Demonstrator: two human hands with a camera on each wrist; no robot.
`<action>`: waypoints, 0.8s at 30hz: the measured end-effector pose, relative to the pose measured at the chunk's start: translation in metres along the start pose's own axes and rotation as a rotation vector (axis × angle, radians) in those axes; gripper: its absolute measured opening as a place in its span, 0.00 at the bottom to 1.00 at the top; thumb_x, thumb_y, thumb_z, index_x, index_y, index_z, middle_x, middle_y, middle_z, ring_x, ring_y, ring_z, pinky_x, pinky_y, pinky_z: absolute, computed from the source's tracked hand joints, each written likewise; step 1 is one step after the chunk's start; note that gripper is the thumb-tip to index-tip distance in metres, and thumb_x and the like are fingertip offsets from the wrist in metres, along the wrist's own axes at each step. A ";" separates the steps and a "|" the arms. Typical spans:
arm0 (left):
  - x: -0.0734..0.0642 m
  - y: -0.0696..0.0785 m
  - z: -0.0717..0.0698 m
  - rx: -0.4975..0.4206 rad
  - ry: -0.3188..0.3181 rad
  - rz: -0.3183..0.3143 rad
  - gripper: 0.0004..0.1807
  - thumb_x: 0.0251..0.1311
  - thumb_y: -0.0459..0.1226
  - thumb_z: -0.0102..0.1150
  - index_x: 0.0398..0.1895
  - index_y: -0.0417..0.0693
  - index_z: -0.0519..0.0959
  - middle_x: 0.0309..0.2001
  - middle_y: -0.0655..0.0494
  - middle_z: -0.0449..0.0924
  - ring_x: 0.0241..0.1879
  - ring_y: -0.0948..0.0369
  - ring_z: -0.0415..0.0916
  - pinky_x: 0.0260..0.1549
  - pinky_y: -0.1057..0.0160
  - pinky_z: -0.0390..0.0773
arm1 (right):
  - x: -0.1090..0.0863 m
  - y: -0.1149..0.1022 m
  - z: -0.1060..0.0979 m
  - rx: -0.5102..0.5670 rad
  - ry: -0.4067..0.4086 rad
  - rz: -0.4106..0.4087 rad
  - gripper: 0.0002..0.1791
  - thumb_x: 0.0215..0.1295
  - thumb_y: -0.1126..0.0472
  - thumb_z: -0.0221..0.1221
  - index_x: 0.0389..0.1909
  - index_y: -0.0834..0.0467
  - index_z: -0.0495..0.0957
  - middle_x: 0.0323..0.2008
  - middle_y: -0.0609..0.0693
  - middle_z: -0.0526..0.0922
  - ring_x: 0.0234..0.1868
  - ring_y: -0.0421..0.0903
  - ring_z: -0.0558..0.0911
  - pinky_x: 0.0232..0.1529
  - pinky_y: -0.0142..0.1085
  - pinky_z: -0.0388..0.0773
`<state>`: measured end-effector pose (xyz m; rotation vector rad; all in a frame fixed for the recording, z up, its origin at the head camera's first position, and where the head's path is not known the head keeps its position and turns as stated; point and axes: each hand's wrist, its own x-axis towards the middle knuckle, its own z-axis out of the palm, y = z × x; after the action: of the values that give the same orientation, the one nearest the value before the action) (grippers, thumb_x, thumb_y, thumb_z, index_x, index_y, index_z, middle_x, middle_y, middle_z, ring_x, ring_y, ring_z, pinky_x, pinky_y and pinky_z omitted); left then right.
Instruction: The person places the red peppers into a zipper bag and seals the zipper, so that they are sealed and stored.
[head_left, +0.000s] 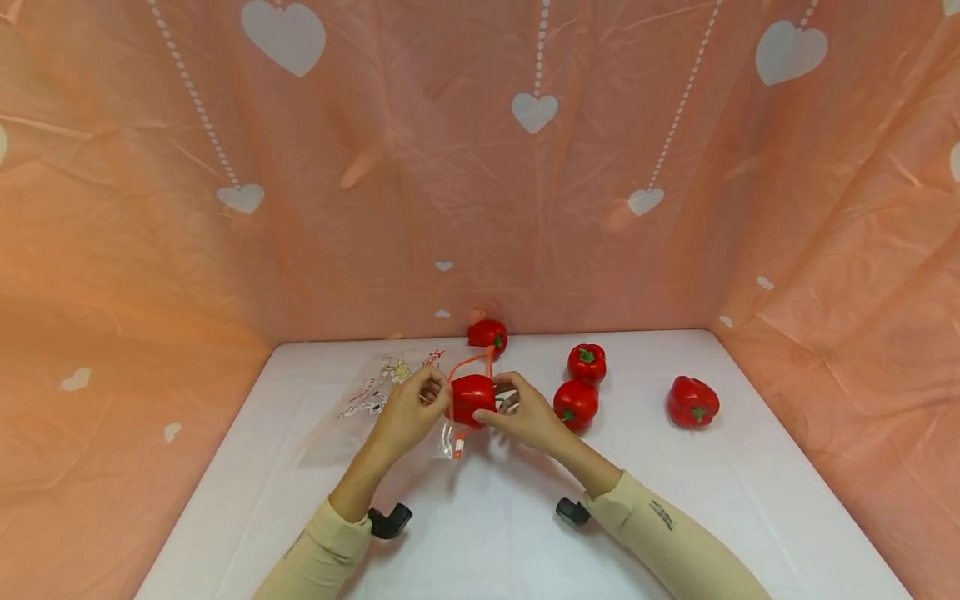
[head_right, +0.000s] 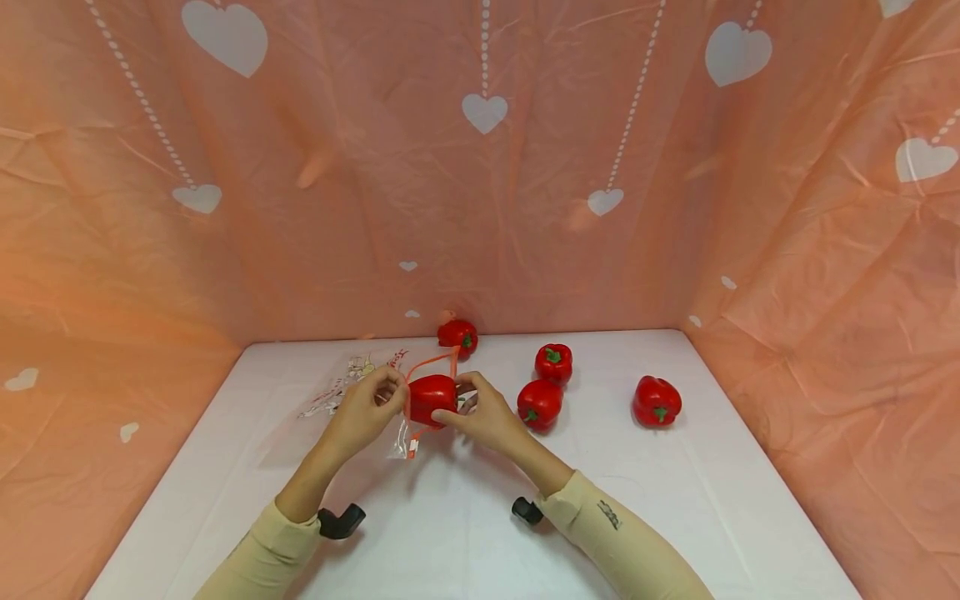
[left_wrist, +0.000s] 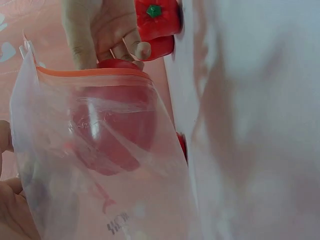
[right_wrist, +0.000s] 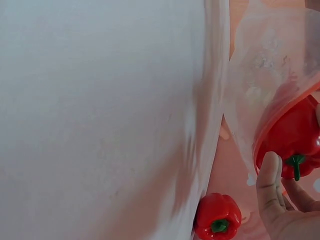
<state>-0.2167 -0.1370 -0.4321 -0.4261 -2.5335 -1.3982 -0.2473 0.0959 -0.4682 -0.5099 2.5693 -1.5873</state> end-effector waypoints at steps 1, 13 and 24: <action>0.000 0.000 0.000 -0.007 0.003 0.001 0.03 0.72 0.33 0.62 0.43 0.42 0.80 0.34 0.56 0.82 0.36 0.60 0.80 0.41 0.62 0.82 | 0.000 0.000 0.000 0.003 0.000 -0.001 0.36 0.62 0.52 0.78 0.66 0.59 0.75 0.54 0.53 0.84 0.44 0.46 0.83 0.43 0.38 0.84; 0.001 0.001 -0.001 -0.068 0.011 -0.032 0.02 0.75 0.33 0.58 0.43 0.46 0.80 0.34 0.54 0.81 0.37 0.58 0.77 0.40 0.64 0.78 | 0.001 0.000 0.002 0.030 -0.003 0.026 0.35 0.63 0.52 0.78 0.66 0.58 0.74 0.55 0.54 0.84 0.43 0.46 0.83 0.40 0.37 0.84; 0.003 -0.002 -0.001 -0.093 0.014 -0.017 0.01 0.74 0.34 0.58 0.43 0.46 0.79 0.33 0.56 0.81 0.36 0.59 0.77 0.39 0.66 0.78 | 0.004 0.001 0.007 0.037 -0.005 0.014 0.35 0.63 0.53 0.78 0.67 0.59 0.74 0.55 0.54 0.83 0.43 0.47 0.82 0.40 0.36 0.84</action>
<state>-0.2203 -0.1387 -0.4326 -0.4099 -2.4741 -1.5242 -0.2497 0.0887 -0.4716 -0.4911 2.5296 -1.6232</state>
